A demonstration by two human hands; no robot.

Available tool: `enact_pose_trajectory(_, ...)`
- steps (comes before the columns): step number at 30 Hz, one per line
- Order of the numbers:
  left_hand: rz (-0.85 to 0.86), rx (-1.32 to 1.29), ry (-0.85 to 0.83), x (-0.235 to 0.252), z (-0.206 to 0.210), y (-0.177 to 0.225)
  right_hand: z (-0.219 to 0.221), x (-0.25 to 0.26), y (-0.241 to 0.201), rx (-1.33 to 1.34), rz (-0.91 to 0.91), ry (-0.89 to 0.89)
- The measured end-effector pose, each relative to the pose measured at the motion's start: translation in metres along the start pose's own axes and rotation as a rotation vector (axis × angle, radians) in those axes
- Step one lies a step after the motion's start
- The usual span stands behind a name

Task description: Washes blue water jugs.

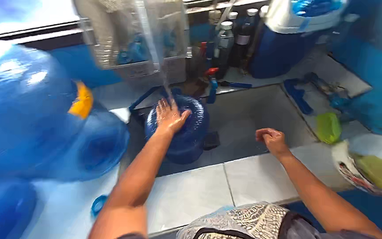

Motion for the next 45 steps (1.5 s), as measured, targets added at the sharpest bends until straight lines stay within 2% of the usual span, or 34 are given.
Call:
enact_pose_trajectory(2, 0.209, 0.013, 0.045, -0.003, 0.006, 0.015, -0.017, -0.003, -0.011, -0.066, -0.028, 0.014)
enact_pose_trajectory(3, 0.218, 0.021, 0.045, 0.0, 0.004, 0.012, -0.03, 0.001, -0.017, -0.144, -0.064, 0.032)
enact_pose_trajectory(6, -0.021, 0.039, -0.037, 0.01, -0.003, -0.006, -0.101, 0.02, -0.032, -0.494, -0.216, 0.21)
enact_pose_trajectory(7, -0.024, 0.038, -0.049, 0.009, -0.004, -0.003, -0.132, 0.03, -0.033, -0.607, -0.201, 0.281)
enact_pose_trajectory(9, 0.086, 0.039, 0.003, 0.008, 0.001, 0.001, -0.195, 0.051, -0.029, -0.815, -0.024, 0.374)
enact_pose_trajectory(10, 0.056, 0.016, 0.012, 0.008, 0.003, -0.005, -0.222, 0.061, -0.025, -0.905, 0.08, 0.395)
enact_pose_trajectory(12, -0.17, -0.034, 0.001, 0.014, 0.001, -0.028, -0.254, 0.078, -0.015, -1.005, 0.245, 0.368)
enact_pose_trajectory(14, -0.359, -0.054, 0.007, 0.018, -0.001, -0.043, -0.258, 0.096, -0.005, -1.077, 0.338, 0.275)
enact_pose_trajectory(16, -0.3, -0.003, 0.001, 0.021, -0.003, -0.035, -0.243, 0.117, -0.007, -1.128, 0.353, 0.179)
enact_pose_trajectory(18, -0.207, 0.01, -0.038, 0.022, -0.011, -0.019, -0.224, 0.138, -0.016, -1.182, 0.248, 0.13)
enact_pose_trajectory(20, -0.229, 0.012, -0.083, 0.026, -0.028, -0.006, -0.206, 0.156, -0.036, -1.193, 0.152, 0.088)
enact_pose_trajectory(23, -0.314, -0.005, -0.158, 0.037, -0.046, -0.008, -0.179, 0.169, -0.052, -1.162, 0.183, 0.092)
enact_pose_trajectory(25, -0.333, -0.154, -0.207, 0.042, -0.047, -0.017, -0.136, 0.159, -0.06, -1.039, 0.129, 0.054)
enact_pose_trajectory(27, -0.296, -0.508, -0.244, 0.037, -0.024, -0.024, -0.058, 0.131, -0.038, -0.695, 0.117, -0.135)
enact_pose_trajectory(29, -0.274, -1.009, -0.292, 0.013, 0.013, -0.018, 0.033, 0.088, 0.006, -0.119, 0.336, -0.322)
enact_pose_trajectory(31, -0.344, -1.402, -0.26, -0.012, 0.049, 0.001, 0.094, 0.053, 0.025, 0.388, 0.463, -0.334)
enact_pose_trajectory(33, -0.331, -1.535, -0.124, -0.025, 0.063, 0.022, 0.101, 0.049, 0.023, 0.62, 0.414, -0.244)
enact_pose_trajectory(35, -0.225, -1.49, -0.064, -0.032, 0.034, 0.041, 0.067, 0.049, -0.006, 0.598, 0.309, -0.213)
enact_pose_trajectory(37, -0.104, -1.407, -0.004, -0.036, -0.046, 0.065, 0.012, 0.05, -0.071, 0.522, 0.13, -0.208)
enact_pose_trajectory(39, 0.085, -1.388, 0.097, -0.036, -0.138, 0.079, -0.035, 0.048, -0.138, 0.575, -0.118, -0.2)
enact_pose_trajectory(40, 0.14, -1.417, 0.184, -0.033, -0.171, 0.077, -0.047, 0.047, -0.15, 0.627, -0.214, -0.163)
enact_pose_trajectory(41, 0.18, -1.449, 0.229, -0.03, -0.188, 0.072, -0.048, 0.046, -0.141, 0.644, -0.259, -0.124)
enact_pose_trajectory(42, 0.177, -1.488, 0.222, -0.029, -0.187, 0.069, -0.034, 0.041, -0.12, 0.619, -0.212, -0.072)
enact_pose_trajectory(45, 0.042, -1.607, 0.145, -0.044, -0.127, 0.065, 0.028, 0.028, -0.053, 0.85, 0.146, -0.107)
Point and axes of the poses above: each hand's wrist, its own x-axis towards the middle knuckle, its own z-axis out of the palm, y = z × x, the point moved 6 cm from there along x, towards the middle knuckle, and after that the axes turned 3 degrees about x, right-handed, at the moved point
